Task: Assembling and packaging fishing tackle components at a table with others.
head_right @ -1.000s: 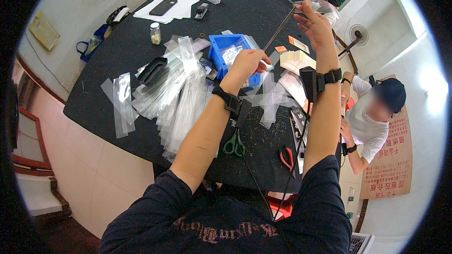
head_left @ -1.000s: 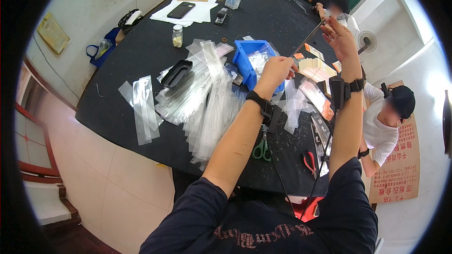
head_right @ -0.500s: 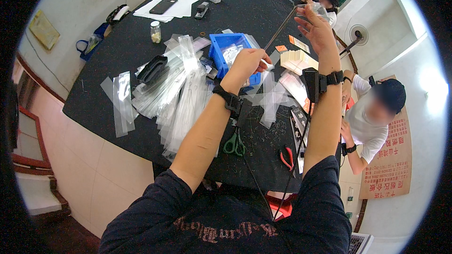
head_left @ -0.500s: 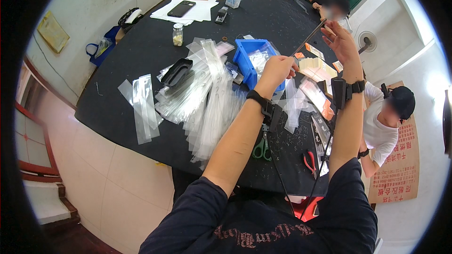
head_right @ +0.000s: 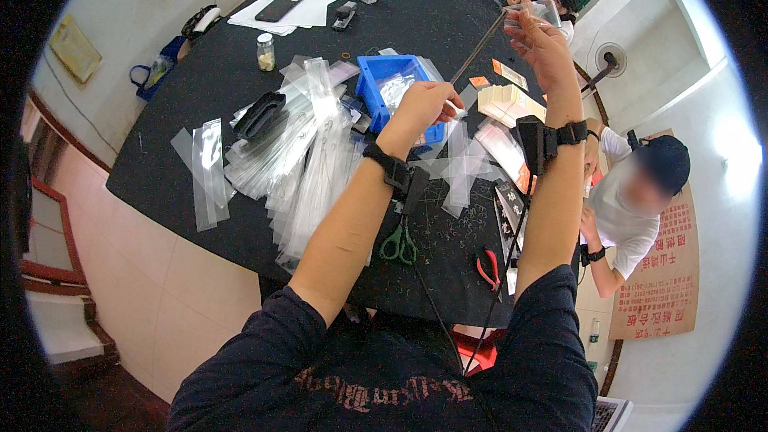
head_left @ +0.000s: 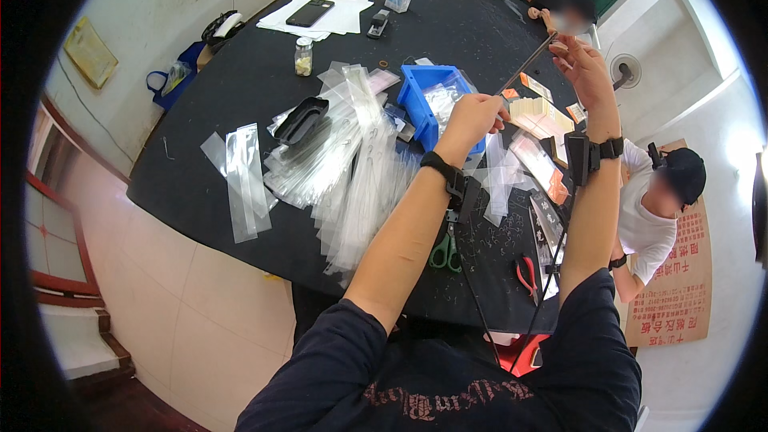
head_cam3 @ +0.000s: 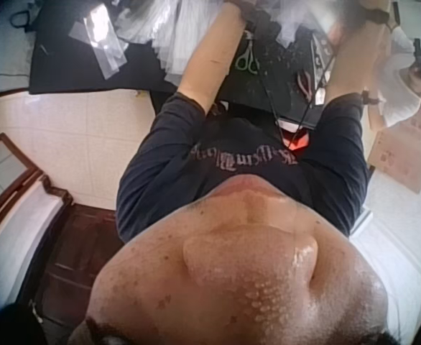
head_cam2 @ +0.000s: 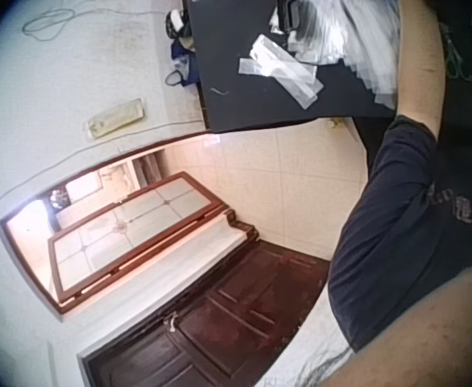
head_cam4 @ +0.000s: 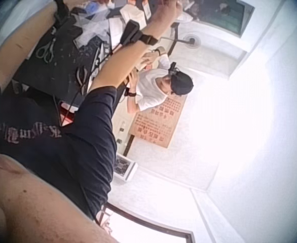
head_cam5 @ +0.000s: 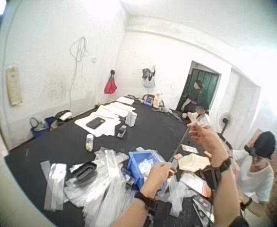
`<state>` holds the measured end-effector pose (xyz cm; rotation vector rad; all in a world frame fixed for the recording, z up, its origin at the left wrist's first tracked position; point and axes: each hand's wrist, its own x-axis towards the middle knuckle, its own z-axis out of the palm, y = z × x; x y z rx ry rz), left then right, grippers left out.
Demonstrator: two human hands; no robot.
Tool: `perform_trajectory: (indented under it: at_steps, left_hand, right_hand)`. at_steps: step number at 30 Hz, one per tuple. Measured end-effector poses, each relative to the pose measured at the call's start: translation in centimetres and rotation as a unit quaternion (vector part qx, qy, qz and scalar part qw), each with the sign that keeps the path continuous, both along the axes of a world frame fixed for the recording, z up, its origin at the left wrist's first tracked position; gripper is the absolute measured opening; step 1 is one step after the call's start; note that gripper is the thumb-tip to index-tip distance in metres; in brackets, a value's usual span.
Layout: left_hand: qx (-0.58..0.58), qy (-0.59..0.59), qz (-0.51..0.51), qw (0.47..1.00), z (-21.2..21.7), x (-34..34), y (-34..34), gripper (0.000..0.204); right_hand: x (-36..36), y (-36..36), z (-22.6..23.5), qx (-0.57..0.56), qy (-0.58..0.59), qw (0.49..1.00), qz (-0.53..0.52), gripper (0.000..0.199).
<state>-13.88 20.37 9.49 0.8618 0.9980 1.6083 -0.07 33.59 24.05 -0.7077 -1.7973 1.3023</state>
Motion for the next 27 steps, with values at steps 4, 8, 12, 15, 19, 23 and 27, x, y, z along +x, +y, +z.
perform_trajectory:
  at_steps: [4, 8, 12, 15, 19, 23, 27]
  left_hand:
    - [-0.007, 0.002, 0.002, 1.000, 0.1, 0.0, -0.1, 0.025]
    - [-0.003, -0.002, 0.004, 1.000, 0.1, 0.0, -0.2, 0.025]
    - [-0.001, 0.007, -0.001, 1.000, 0.2, 0.0, -0.2, 0.025]
    - [0.000, 0.012, -0.001, 1.000, 0.0, -0.1, -0.1, 0.025]
    - [0.003, 0.035, -0.005, 0.999, -0.2, -0.3, -0.1, 0.024]
    - [-0.021, 0.158, -0.099, 0.982, -0.6, -1.1, -0.1, 0.022]
    - [-0.085, 0.345, -0.173, 0.918, -1.2, -1.4, -0.1, 0.022]
  right_hand:
    - [0.2, 0.6, 0.3, 0.057, -0.039, 0.998, 0.013, 0.038]
    - [0.3, 0.6, 0.5, 0.127, -0.061, 0.989, 0.042, 0.036]
    - [0.0, -0.1, 1.4, 0.189, -0.093, 0.977, 0.031, 0.032]
    - [-0.7, -1.1, 1.7, 0.235, -0.124, 0.962, 0.068, 0.029]
    - [-1.2, -1.3, 0.4, 0.261, -0.143, 0.951, 0.080, 0.026]
    - [-1.1, -0.9, -2.7, 0.252, -0.144, 0.952, 0.099, 0.021]
    - [-1.6, -1.0, -5.5, 0.207, -0.203, 0.951, 0.110, 0.020]
